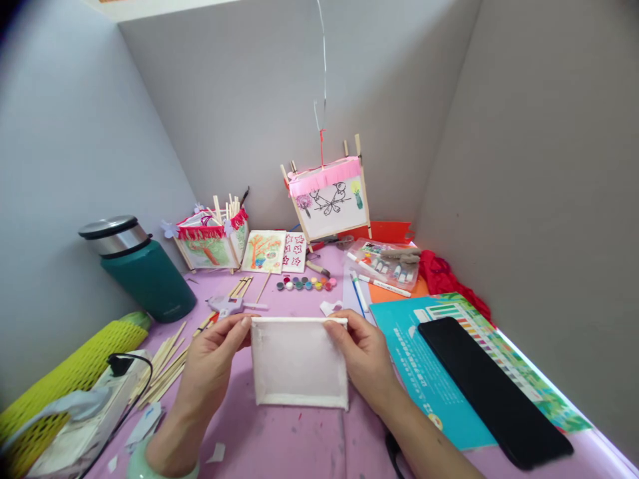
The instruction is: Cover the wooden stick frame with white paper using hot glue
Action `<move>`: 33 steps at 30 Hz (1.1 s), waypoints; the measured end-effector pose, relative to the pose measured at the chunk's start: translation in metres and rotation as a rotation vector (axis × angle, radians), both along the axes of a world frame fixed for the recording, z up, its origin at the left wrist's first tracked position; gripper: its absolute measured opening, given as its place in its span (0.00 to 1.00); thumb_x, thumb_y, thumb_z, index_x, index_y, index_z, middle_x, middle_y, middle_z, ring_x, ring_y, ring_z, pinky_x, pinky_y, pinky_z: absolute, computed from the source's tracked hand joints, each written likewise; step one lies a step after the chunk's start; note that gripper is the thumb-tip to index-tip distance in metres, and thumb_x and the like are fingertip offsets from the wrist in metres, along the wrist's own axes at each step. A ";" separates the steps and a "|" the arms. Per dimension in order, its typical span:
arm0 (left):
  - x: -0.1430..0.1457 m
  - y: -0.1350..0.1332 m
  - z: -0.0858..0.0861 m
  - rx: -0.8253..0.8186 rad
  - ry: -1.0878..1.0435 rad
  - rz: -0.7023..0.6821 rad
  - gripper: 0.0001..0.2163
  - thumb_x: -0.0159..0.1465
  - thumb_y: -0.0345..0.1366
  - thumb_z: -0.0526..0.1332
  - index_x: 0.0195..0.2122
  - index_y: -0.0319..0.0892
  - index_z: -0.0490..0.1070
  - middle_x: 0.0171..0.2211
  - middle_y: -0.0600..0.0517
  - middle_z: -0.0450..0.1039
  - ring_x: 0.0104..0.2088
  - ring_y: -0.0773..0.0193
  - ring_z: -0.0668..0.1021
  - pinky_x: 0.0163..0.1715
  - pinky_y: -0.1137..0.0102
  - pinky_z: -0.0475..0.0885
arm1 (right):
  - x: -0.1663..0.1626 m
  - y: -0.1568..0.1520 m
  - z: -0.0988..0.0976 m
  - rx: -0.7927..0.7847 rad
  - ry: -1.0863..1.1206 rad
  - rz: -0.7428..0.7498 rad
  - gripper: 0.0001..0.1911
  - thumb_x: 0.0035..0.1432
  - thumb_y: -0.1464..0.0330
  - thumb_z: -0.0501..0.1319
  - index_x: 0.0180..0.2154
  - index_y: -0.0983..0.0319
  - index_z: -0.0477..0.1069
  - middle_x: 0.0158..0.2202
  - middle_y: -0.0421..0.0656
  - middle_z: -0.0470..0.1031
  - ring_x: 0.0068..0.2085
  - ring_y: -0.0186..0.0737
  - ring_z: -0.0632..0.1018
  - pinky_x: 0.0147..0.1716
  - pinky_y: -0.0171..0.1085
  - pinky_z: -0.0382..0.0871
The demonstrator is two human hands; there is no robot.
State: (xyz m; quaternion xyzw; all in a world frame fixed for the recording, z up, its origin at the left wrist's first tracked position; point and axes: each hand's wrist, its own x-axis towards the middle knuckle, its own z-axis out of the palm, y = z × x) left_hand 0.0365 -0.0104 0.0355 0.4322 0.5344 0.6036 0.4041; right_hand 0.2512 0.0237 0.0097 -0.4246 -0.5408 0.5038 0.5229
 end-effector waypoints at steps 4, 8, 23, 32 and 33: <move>0.002 0.000 0.001 -0.022 -0.103 -0.074 0.16 0.59 0.47 0.64 0.39 0.40 0.78 0.33 0.49 0.78 0.34 0.62 0.78 0.37 0.68 0.73 | -0.001 0.001 0.002 -0.044 0.028 0.009 0.15 0.55 0.55 0.63 0.34 0.60 0.72 0.27 0.37 0.68 0.27 0.34 0.67 0.25 0.31 0.61; 0.002 0.000 0.003 -0.034 -0.111 -0.085 0.15 0.57 0.46 0.65 0.40 0.41 0.78 0.34 0.49 0.79 0.33 0.63 0.77 0.35 0.71 0.73 | 0.000 0.001 0.002 -0.054 0.037 0.000 0.15 0.55 0.54 0.63 0.34 0.60 0.73 0.27 0.38 0.69 0.28 0.35 0.68 0.25 0.31 0.62; 0.015 0.002 -0.008 -0.131 -0.152 -0.015 0.16 0.53 0.44 0.67 0.39 0.38 0.76 0.32 0.50 0.78 0.29 0.64 0.76 0.28 0.72 0.70 | 0.001 0.015 0.042 0.243 -0.238 -0.230 0.13 0.57 0.57 0.60 0.37 0.60 0.72 0.33 0.43 0.75 0.32 0.39 0.72 0.32 0.36 0.64; 0.034 0.006 -0.048 -0.180 -0.046 -0.038 0.07 0.60 0.37 0.62 0.34 0.38 0.74 0.32 0.50 0.77 0.34 0.61 0.77 0.36 0.66 0.72 | -0.140 0.048 0.081 0.179 -0.948 0.364 0.09 0.48 0.64 0.66 0.20 0.60 0.73 0.21 0.42 0.75 0.28 0.42 0.75 0.28 0.36 0.64; 0.035 0.007 -0.051 -0.179 -0.030 -0.048 0.07 0.62 0.37 0.62 0.35 0.38 0.73 0.33 0.50 0.76 0.35 0.62 0.77 0.37 0.65 0.73 | -0.159 0.050 0.074 0.119 -0.980 0.406 0.12 0.47 0.63 0.66 0.17 0.61 0.72 0.17 0.43 0.73 0.25 0.43 0.75 0.27 0.37 0.65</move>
